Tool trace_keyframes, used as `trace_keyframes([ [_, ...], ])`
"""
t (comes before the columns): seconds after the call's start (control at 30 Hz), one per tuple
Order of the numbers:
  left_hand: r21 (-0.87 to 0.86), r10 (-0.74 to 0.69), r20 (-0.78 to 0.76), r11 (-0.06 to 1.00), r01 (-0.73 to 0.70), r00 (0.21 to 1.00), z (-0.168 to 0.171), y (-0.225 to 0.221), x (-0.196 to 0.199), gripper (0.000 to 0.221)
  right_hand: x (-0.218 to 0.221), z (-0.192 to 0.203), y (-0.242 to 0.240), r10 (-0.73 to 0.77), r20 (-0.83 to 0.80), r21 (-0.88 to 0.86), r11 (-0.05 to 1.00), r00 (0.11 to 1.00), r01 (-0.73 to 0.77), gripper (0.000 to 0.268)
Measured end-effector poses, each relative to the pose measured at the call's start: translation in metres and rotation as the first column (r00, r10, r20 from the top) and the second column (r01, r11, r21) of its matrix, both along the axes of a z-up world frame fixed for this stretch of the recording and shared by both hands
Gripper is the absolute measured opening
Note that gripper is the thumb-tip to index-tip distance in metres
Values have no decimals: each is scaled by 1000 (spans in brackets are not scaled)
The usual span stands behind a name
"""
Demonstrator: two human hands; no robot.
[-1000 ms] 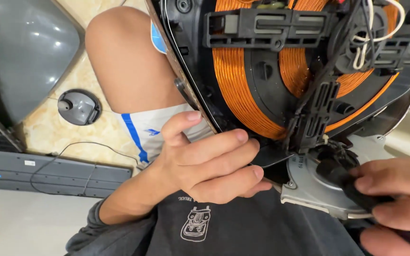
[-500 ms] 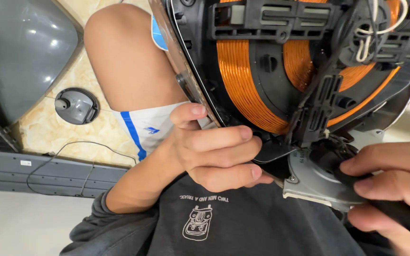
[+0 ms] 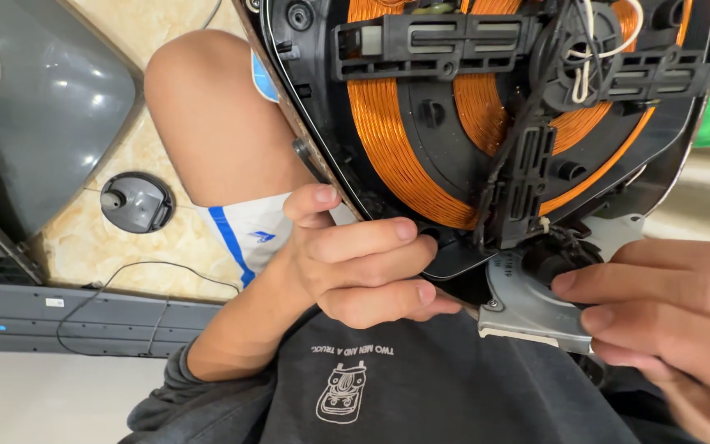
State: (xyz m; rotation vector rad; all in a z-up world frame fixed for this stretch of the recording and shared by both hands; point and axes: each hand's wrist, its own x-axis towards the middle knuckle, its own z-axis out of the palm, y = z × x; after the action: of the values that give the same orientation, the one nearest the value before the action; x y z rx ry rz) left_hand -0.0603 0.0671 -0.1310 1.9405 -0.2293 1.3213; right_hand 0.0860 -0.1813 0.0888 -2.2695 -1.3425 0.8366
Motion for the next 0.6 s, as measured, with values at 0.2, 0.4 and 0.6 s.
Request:
trace_keyframes([
  [0.2,-22,3,-3,1000,-3,1000,1,-1,0,44,-15,8,1,-23,83,-26,999,996,26,11],
  [0.4,-32,-16,8,999,16,1000,3,-1,1,42,-6,-2,10,0,27,38,999,1000,-1,20],
  [0.6,-20,-21,-2,1000,21,1000,3,0,0,46,-10,9,5,-4,118,-120,993,993,18,18],
])
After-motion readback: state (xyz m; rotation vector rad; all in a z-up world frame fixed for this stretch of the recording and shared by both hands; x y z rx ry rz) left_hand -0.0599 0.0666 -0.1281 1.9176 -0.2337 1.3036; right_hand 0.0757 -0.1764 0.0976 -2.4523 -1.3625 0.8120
